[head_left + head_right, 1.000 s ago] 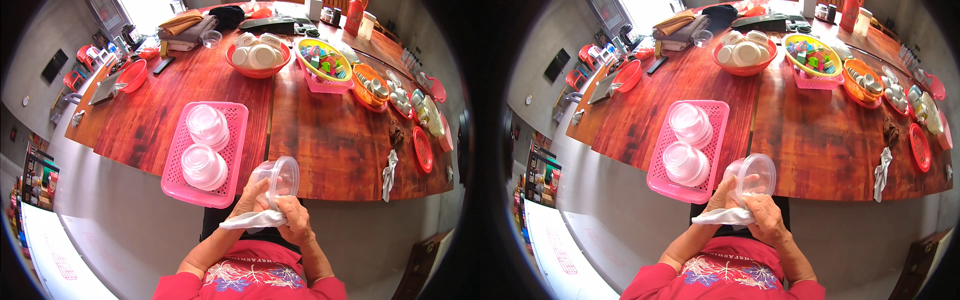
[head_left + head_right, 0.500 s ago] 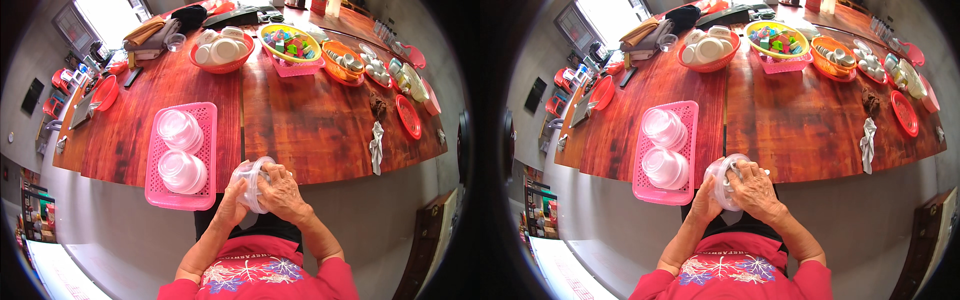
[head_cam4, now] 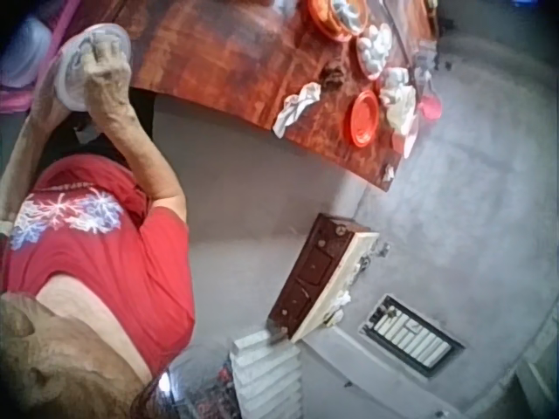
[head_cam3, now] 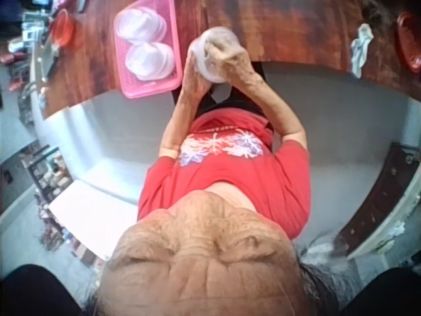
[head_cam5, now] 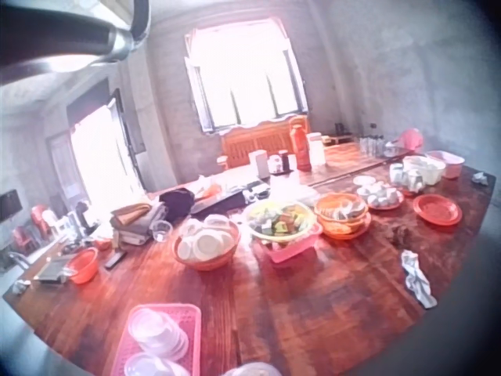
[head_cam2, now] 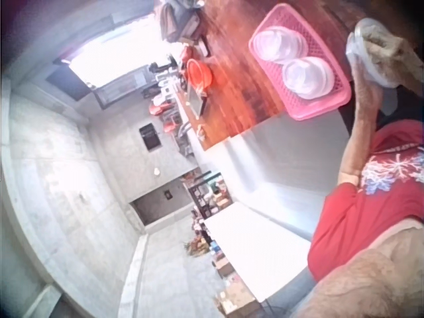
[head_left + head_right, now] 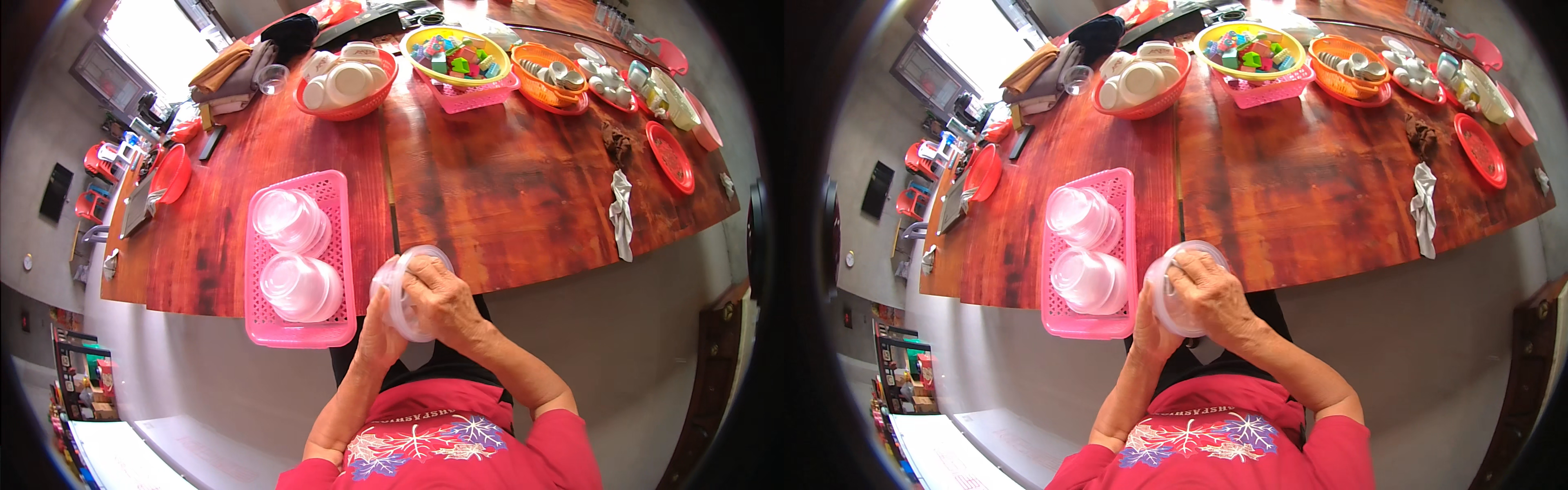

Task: The person wipes clear plastic bowls with a white cloth and places them in a pink tray on a wooden table. Then the person carries a green basin of clothes to an outdoor stone sink, turns on the tap, and begins washing the clothes by hand.

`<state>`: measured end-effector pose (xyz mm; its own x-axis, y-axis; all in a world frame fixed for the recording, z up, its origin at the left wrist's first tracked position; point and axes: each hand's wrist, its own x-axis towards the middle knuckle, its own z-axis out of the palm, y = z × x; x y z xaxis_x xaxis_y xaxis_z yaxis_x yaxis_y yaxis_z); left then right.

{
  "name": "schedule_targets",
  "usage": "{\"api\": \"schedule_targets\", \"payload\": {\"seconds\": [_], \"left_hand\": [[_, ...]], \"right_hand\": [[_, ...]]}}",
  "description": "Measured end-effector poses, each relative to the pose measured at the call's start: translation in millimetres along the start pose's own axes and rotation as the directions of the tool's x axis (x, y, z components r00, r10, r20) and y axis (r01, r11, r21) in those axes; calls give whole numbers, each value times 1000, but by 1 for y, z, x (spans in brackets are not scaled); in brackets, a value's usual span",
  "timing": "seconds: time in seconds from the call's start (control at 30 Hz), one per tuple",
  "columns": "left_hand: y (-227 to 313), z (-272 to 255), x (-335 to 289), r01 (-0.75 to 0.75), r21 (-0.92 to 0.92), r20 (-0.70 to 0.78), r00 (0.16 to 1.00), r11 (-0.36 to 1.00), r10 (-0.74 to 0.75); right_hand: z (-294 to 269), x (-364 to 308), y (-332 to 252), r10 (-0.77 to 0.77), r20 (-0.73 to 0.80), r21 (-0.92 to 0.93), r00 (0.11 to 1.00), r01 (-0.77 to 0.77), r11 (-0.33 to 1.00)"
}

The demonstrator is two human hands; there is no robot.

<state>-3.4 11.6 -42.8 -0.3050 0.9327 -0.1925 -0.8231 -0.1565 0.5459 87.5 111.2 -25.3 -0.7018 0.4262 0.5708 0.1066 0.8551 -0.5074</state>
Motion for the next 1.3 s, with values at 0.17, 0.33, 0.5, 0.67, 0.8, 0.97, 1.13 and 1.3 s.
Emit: {"api": "schedule_targets", "payload": {"seconds": [0.17,0.33,0.5,0.67,0.8,0.97,1.13,1.3], "left_hand": [[-2,0,5,-94,306,-10,995,947,102],[3,-8,7,-92,159,-12,995,983,95],[10,4,5,-156,143,-31,986,977,162],[3,9,0,-72,416,-86,989,906,119],[7,5,-13,-130,559,50,991,819,124],[12,16,-13,-257,682,252,961,684,110],[11,9,-7,-163,415,126,985,895,121],[-2,-6,-1,-134,246,71,990,960,120]], "right_hand": [[-24,-15,0,98,324,76,941,-130,989],[-39,-14,-3,4,325,645,946,-224,730],[-68,-11,-12,332,119,806,936,-287,518],[-52,7,-24,-164,-63,12,984,165,986],[-51,12,-9,-50,42,-33,998,51,998],[-47,8,44,184,413,553,892,-406,727],[-34,3,29,595,230,845,770,-461,270],[-4,-7,5,547,-182,666,817,-307,680]]}}
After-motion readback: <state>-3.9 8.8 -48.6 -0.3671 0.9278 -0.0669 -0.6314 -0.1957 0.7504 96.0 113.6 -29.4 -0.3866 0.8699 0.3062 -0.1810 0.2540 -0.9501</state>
